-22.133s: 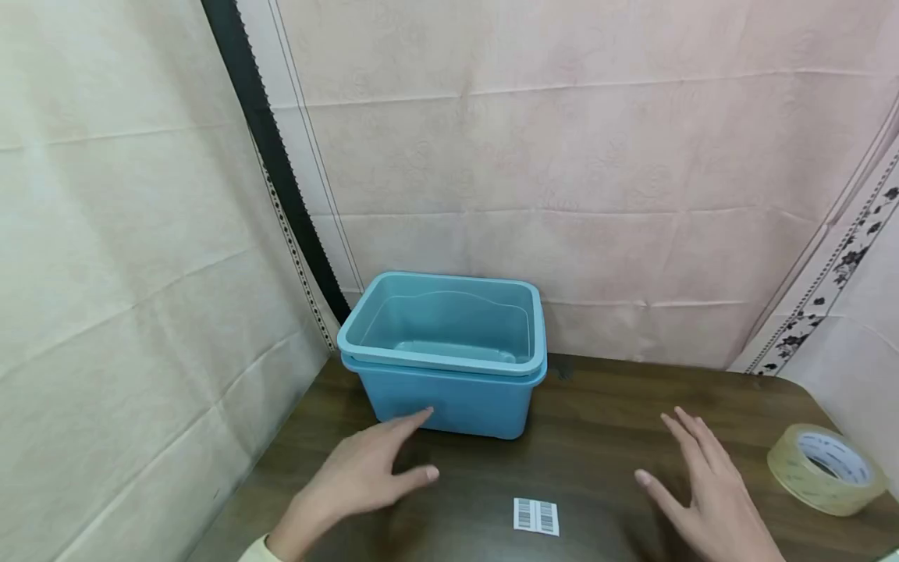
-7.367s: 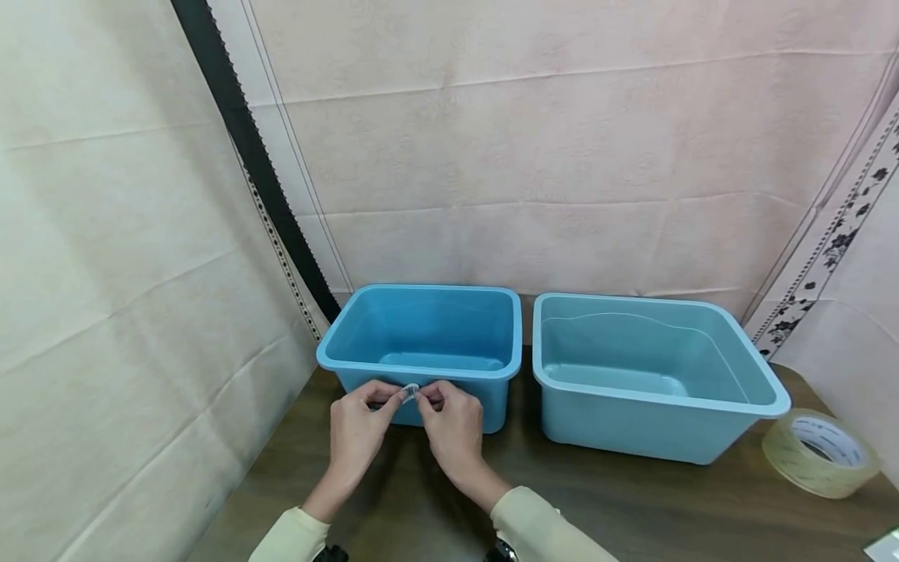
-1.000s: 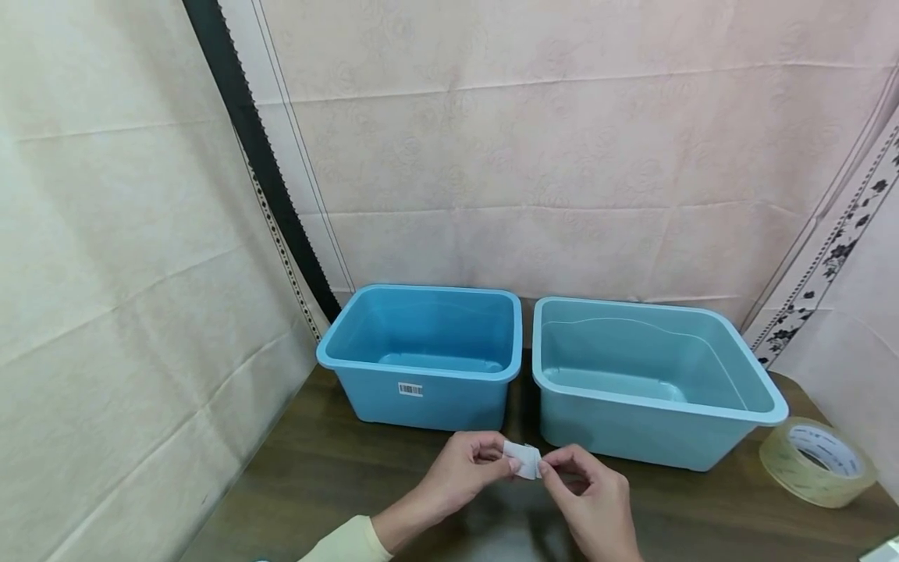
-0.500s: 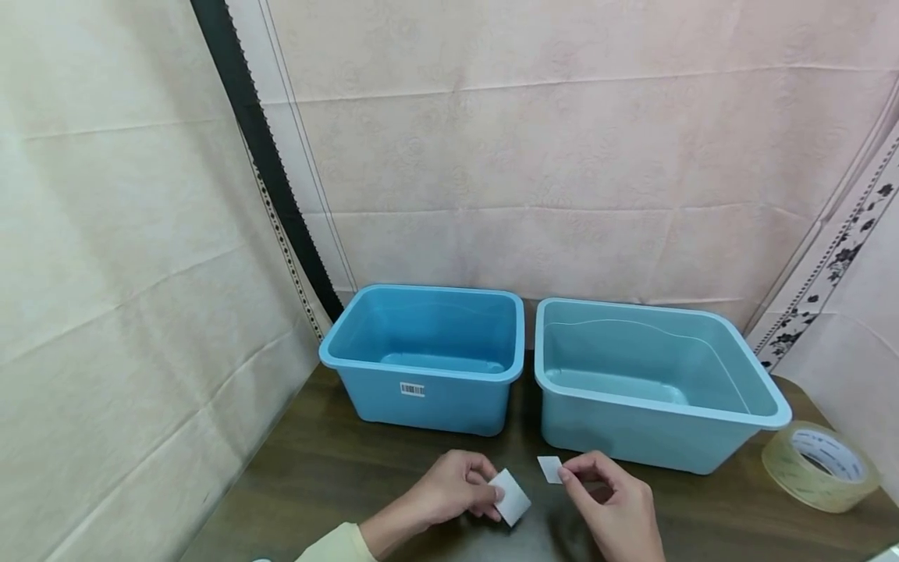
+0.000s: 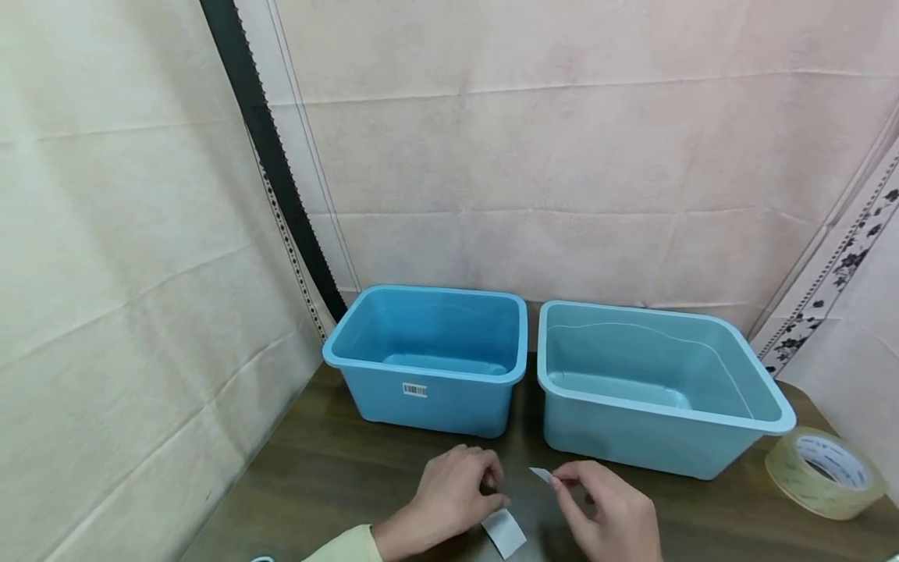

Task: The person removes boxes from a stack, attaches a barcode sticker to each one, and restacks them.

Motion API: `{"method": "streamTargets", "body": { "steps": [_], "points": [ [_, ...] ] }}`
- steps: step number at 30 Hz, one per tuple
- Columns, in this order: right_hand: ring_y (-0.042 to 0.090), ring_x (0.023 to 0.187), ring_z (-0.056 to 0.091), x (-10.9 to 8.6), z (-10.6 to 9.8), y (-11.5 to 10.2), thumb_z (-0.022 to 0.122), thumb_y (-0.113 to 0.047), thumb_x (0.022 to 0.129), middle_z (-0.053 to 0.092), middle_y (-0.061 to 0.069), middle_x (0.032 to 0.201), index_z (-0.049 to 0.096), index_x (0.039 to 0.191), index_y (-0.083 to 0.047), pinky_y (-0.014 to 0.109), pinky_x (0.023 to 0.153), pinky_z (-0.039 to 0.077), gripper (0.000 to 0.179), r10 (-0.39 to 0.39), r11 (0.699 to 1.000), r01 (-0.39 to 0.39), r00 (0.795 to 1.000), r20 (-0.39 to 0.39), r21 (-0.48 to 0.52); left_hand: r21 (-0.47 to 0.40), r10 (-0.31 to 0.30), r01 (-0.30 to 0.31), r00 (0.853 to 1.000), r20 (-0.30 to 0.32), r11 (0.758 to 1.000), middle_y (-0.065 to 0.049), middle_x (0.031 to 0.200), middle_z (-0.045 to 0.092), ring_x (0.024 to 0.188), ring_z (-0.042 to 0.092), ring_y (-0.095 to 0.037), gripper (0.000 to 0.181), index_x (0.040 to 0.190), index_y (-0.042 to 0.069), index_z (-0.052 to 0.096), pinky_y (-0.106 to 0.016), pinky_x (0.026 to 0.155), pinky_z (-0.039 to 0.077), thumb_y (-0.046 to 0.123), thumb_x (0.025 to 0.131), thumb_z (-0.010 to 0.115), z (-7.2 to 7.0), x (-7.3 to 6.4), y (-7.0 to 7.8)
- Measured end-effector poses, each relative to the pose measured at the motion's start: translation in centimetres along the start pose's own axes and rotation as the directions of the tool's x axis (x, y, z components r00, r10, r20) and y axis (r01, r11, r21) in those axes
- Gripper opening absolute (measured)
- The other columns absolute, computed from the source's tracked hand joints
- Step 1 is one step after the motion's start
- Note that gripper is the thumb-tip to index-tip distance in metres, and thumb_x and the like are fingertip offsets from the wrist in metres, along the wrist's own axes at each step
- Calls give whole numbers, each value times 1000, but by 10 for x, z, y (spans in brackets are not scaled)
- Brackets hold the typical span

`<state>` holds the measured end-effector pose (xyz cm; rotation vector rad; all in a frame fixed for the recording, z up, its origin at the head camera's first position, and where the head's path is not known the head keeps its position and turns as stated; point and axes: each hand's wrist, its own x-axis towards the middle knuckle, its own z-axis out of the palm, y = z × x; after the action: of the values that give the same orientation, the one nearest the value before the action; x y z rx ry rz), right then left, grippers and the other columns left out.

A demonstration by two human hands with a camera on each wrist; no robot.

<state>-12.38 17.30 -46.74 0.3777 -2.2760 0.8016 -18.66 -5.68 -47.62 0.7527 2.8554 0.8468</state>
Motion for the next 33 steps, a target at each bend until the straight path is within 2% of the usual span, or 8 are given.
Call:
{"method": "streamTargets", "body": {
  "steps": [3,7,9,17,20,24,27,33],
  "points": [
    [8,71,70,-2,1,6,68,-34,102,74,-10,85,75,89,-24,25,60,56,19,-277,953,260,956,-97,-157,-350,6,13,999,54,937,15,76,72,68,61,2,14,88,25,79,-21,59,46,38,93,80,-1,4,10],
    [15,73,72,-3,-3,10,47,-40,111,76,-3,88,79,90,-18,34,60,59,44,-419,888,382,902,-106,-256,-722,-54,172,982,183,670,1,88,81,80,75,-8,24,99,16,81,-27,67,52,38,100,72,-2,13,27],
    [16,74,72,-3,-7,12,46,-38,112,76,-1,89,81,92,-17,36,60,59,45,-444,872,408,892,-88,-272,-789,-82,216,975,206,575,-5,93,83,83,78,-12,26,103,13,80,-29,70,53,38,101,71,-2,16,34],
    [16,82,70,6,-27,22,40,-48,113,75,-1,96,82,95,-18,37,64,60,55,-428,868,400,903,-34,-293,-861,-63,181,983,172,475,-9,93,83,81,79,-12,15,104,9,80,-32,79,63,21,97,77,3,35,53],
    [16,82,70,4,-29,30,43,-57,110,75,-1,98,81,95,-18,36,65,58,56,-337,906,310,940,-51,-289,-834,-30,108,994,109,542,-3,89,82,79,78,-11,10,101,14,81,-29,75,61,22,96,78,8,46,56],
    [14,76,68,2,-33,35,75,-43,98,74,-1,96,77,100,-18,24,59,52,25,7,971,-31,995,-102,-237,-671,75,-89,996,-50,736,12,84,79,75,76,-5,5,99,22,80,-23,70,59,26,98,77,17,61,60],
    [6,74,66,8,-38,38,86,-20,88,76,1,98,74,106,-18,15,57,46,22,317,931,-331,942,-107,-152,-522,159,-212,977,-144,826,18,83,76,73,71,5,6,99,25,79,-17,64,55,29,100,75,24,70,64],
    [-11,74,61,15,-49,52,83,-30,93,80,3,96,75,107,-18,10,65,48,20,577,815,-575,817,4,-72,-401,271,-327,943,-192,856,14,88,78,74,62,21,9,101,22,78,-9,69,54,27,102,72,37,83,79]
  ]
}}
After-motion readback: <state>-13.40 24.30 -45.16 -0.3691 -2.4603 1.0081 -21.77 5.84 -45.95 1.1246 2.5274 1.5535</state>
